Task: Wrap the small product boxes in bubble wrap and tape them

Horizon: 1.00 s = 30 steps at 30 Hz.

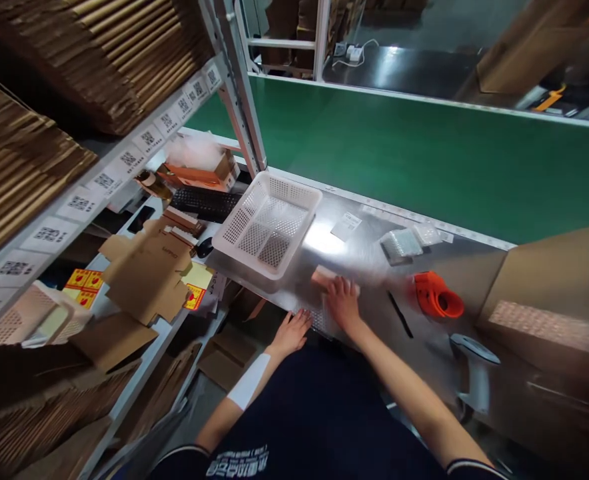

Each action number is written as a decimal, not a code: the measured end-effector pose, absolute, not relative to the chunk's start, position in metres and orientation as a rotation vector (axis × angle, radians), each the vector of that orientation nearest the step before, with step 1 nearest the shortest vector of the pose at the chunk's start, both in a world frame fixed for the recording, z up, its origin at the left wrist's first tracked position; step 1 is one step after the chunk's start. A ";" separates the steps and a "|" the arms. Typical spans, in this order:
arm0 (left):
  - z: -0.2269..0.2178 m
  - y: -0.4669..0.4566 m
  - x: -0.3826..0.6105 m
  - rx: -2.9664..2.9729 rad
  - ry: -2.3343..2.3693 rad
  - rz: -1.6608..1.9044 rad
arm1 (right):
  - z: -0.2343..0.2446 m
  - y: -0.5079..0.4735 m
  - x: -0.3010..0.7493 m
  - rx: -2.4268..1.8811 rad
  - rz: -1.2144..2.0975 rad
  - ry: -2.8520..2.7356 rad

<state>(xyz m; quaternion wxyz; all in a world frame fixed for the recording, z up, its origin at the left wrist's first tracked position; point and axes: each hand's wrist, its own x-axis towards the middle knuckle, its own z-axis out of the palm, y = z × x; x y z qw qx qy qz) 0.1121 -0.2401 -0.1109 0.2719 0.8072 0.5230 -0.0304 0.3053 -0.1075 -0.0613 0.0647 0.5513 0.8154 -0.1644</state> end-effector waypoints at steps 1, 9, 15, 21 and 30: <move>-0.111 -0.239 0.112 2.173 1.410 -0.085 | -0.063 -0.127 0.303 1.646 -0.525 2.481; -0.108 -0.231 0.108 1.998 1.478 0.166 | -0.059 -0.175 0.304 1.548 -1.056 2.547; -0.100 -0.230 0.102 0.760 1.882 0.523 | -0.052 -0.121 0.310 1.891 -1.154 2.188; -0.095 -0.217 0.120 0.403 1.670 0.543 | -0.049 -0.084 0.313 1.638 -1.083 2.164; -0.078 -0.185 0.136 0.349 1.525 0.798 | -0.091 -0.123 0.320 1.536 -1.422 2.394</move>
